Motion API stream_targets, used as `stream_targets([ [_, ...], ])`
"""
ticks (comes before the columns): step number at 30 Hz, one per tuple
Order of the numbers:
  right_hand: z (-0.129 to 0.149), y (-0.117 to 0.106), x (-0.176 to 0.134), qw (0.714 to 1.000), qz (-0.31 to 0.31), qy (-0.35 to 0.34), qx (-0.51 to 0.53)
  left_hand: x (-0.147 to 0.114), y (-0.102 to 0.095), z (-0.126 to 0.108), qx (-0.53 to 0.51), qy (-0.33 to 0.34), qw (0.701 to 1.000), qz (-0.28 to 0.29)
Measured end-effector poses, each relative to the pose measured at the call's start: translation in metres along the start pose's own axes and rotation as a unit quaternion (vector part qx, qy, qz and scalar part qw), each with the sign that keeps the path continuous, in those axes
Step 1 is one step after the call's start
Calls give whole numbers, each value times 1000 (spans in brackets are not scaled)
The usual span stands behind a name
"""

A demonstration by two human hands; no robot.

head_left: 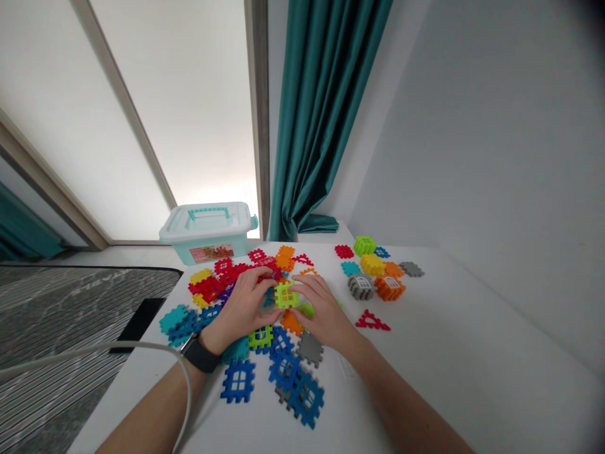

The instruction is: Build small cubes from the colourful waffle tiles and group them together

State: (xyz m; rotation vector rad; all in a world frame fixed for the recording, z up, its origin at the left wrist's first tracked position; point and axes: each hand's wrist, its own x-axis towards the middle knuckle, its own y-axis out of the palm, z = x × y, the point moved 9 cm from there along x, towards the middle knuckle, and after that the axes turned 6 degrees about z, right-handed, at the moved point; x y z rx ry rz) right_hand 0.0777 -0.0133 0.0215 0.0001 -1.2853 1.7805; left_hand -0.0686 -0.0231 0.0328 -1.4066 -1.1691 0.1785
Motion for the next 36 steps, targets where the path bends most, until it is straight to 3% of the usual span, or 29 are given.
stream_targets([
  [11, 1, -10, -2, 999, -39, -4, -17, 6, -2, -2, 6, 1, 1000, -21],
  [21, -10, -38, -5, 993, -71, 7, -95, 37, 7, -12, 18, 25, 999, -12],
  [27, -23, -63, -16, 984, -59, 21, -166, 68, 24, -25, -7, 48, 999, 7],
  [36, -65, -103, -34, 969, -50, 61, -233, 116, 64, -46, -55, 57, 997, 3],
])
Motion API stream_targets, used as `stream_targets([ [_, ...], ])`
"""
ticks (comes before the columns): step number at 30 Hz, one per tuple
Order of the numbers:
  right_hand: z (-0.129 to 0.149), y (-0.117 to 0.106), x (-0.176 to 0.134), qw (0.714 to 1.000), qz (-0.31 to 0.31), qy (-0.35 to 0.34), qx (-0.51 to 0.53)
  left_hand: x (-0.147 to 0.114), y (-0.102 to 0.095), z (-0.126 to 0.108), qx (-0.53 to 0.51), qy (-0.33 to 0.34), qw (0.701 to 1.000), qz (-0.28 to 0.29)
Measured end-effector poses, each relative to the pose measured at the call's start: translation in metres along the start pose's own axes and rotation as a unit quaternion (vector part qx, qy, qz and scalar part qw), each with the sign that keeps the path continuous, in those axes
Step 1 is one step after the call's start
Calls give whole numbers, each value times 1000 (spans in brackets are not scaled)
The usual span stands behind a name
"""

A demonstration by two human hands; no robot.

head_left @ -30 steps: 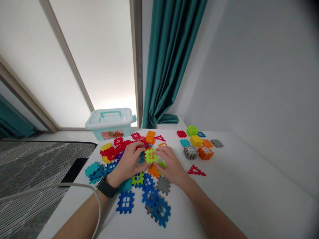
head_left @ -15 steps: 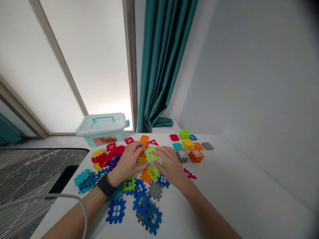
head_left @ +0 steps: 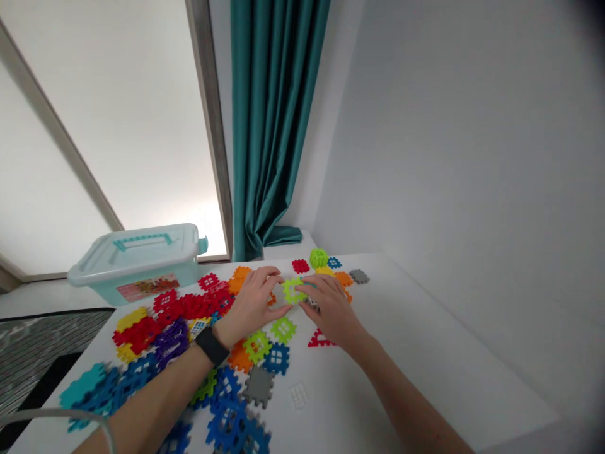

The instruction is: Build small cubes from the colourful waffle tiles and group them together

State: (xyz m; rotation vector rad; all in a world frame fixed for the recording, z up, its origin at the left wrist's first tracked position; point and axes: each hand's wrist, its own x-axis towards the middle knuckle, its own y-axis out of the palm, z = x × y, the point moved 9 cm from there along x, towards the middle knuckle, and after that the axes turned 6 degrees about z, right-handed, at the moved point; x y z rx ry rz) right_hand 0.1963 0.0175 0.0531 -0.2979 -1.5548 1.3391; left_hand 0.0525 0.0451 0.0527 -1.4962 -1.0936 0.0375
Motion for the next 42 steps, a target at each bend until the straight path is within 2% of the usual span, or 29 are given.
stream_targets([
  [7, -54, -8, 4, 999, 0, 38, -8, 17, 31, 9, -8, -29, 999, 18],
  [13, -117, 1, 19, 995, 19, 95, 7, 6, 66, 19, 47, -7, 990, 136],
  [17, -155, 13, 30, 990, 48, 132, 17, -2, 76, 24, 58, -4, 984, 171],
  [21, -181, 19, 42, 988, 59, 145, 16, -3, 81, 24, 65, -7, 981, 184],
  [30, -210, 36, 57, 986, 81, 145, 27, -2, 82, 21, 68, 0, 980, 185],
  [42, -223, 50, 53, 982, 107, 156, 26, -5, 85, 24, 63, -5, 979, 193],
])
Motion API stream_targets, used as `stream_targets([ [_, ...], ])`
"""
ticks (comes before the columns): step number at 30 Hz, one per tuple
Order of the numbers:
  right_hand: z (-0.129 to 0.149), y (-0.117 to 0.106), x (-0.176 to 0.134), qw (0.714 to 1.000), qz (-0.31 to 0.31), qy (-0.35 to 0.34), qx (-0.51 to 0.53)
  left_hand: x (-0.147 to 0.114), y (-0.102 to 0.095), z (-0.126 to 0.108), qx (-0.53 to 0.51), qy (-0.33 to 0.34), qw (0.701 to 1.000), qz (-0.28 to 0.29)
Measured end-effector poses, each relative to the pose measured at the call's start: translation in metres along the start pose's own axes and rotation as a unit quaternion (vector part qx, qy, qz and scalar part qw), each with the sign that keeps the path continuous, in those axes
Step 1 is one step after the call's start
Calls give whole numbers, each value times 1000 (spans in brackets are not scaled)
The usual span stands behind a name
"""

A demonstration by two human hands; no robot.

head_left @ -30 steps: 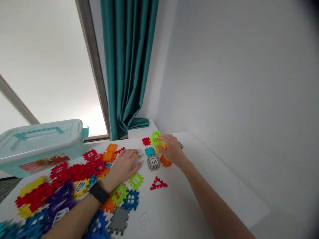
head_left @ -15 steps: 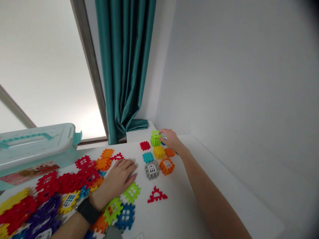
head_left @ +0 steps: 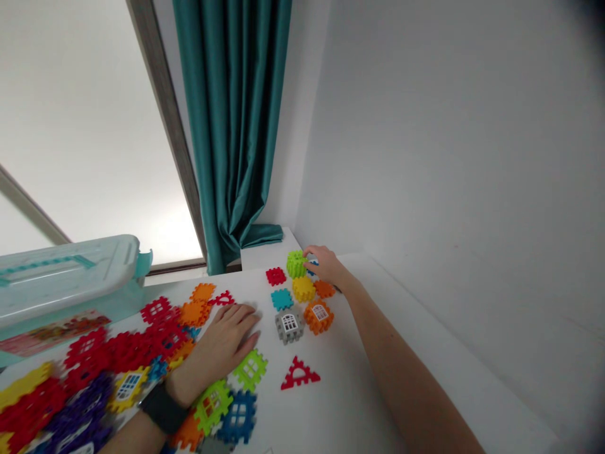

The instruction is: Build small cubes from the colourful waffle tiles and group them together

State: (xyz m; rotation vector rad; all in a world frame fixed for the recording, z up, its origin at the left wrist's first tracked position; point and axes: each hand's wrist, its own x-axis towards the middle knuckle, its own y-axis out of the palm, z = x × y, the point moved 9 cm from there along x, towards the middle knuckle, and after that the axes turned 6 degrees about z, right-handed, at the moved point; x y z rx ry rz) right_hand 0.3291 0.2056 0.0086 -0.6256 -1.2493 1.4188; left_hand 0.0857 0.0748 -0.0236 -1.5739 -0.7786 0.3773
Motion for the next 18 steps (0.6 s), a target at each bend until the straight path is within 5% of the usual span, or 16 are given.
stream_targets([
  [18, -3, 7, 1, 1000, 7, 4, 14, -2, -4, -1, -11, 4, 1000, -21],
])
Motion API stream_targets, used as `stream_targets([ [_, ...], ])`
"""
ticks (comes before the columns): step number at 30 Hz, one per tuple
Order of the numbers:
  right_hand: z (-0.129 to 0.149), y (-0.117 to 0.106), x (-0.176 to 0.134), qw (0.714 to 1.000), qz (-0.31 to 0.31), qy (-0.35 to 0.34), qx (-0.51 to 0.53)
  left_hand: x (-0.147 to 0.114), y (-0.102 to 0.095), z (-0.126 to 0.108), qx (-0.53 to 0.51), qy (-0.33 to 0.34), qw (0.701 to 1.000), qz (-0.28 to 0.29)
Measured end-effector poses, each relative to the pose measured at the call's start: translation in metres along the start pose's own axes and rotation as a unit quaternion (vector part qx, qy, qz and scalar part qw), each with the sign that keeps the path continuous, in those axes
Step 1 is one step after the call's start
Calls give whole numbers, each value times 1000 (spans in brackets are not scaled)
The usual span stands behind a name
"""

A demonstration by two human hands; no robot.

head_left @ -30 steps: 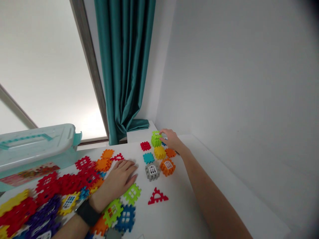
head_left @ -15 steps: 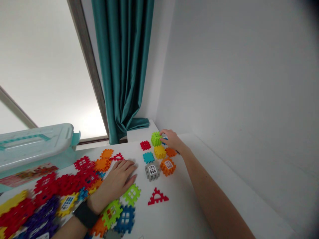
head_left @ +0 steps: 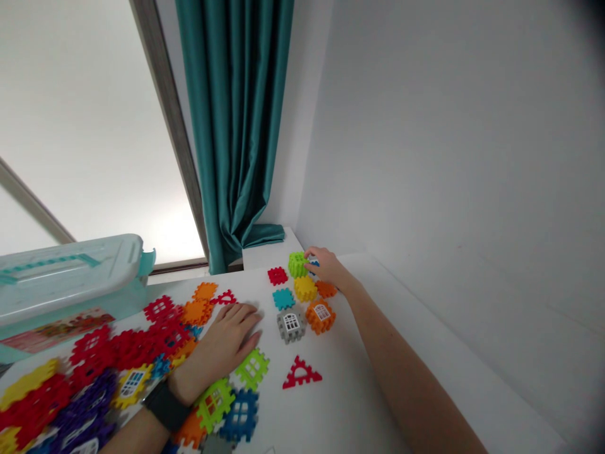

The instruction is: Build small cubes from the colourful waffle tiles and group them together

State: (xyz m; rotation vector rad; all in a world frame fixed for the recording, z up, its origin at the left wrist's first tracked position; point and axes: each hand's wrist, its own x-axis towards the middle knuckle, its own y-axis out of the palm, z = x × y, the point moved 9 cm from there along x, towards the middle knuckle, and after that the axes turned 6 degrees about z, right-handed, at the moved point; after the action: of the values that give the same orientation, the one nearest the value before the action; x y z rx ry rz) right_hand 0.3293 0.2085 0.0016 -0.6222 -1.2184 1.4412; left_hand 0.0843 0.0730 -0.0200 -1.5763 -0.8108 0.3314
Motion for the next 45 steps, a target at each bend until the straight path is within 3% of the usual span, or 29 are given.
stream_targets([
  [16, -1, 3, 1, 1000, 1, -6, 14, 0, -1, 0, -4, -2, 1000, -2],
  [24, 10, -7, -1, 1000, -4, -14, 4, 1, -3, -3, -2, -10, 1000, 14],
  [31, 53, -11, -7, 999, 11, -45, -7, 1, -2, -4, 5, -15, 1000, 21],
  [35, 84, -8, -13, 997, 23, -71, -14, 1, -4, -3, 10, -4, 998, 54],
  [45, 156, 8, -33, 982, 71, -170, -31, -11, -50, 46, 39, -81, 989, 121],
])
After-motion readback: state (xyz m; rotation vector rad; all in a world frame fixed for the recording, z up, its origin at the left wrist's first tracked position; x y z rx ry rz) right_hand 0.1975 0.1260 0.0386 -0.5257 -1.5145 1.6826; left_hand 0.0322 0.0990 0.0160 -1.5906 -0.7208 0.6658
